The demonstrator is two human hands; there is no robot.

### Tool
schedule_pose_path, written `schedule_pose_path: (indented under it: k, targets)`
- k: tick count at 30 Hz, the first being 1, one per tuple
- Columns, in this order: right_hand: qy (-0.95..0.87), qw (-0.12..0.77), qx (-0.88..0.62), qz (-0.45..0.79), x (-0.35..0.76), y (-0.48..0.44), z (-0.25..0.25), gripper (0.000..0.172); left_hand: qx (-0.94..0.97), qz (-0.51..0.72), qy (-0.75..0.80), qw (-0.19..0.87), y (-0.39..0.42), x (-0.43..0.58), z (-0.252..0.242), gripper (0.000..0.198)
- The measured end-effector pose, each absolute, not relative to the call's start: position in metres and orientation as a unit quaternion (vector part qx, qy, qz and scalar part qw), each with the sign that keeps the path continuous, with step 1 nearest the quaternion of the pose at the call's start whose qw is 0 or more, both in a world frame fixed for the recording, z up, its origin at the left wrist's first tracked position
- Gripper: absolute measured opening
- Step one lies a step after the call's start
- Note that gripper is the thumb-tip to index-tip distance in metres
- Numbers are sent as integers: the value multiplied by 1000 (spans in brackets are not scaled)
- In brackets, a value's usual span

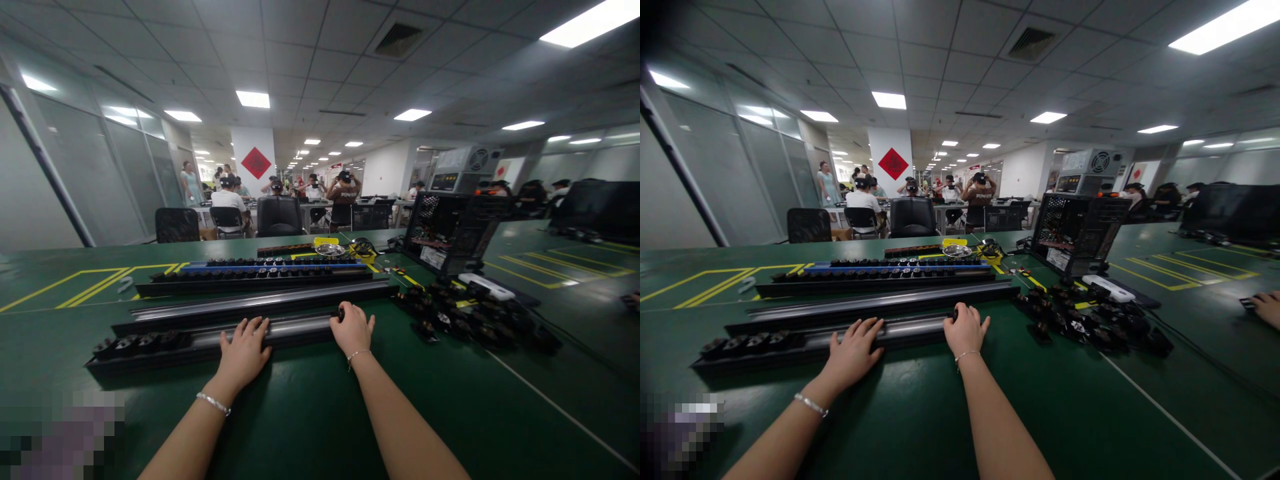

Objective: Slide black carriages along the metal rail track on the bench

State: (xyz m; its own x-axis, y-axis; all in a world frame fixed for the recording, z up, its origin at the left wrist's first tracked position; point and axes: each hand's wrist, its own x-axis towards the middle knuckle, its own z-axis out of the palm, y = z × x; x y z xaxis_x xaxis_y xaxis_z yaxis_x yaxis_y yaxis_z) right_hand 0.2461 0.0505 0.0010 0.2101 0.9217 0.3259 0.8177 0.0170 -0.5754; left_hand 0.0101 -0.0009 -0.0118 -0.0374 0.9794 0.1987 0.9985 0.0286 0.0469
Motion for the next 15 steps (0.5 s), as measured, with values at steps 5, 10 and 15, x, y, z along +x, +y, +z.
schedule_pose_path:
  k: [5, 10, 15]
  targets:
    - [-626, 351, -693, 68, 248, 52, -1, 20, -691, -83, -716, 54, -2, 11, -10, 57]
    - [-631, 350, -692, 41, 252, 55, -4, 20, -690, -78, -718, 53, -3, 13, -7, 57]
    - [-634, 348, -690, 36, 257, 57, -4, 19, -690, -75, -718, 54, -3, 14, -7, 57]
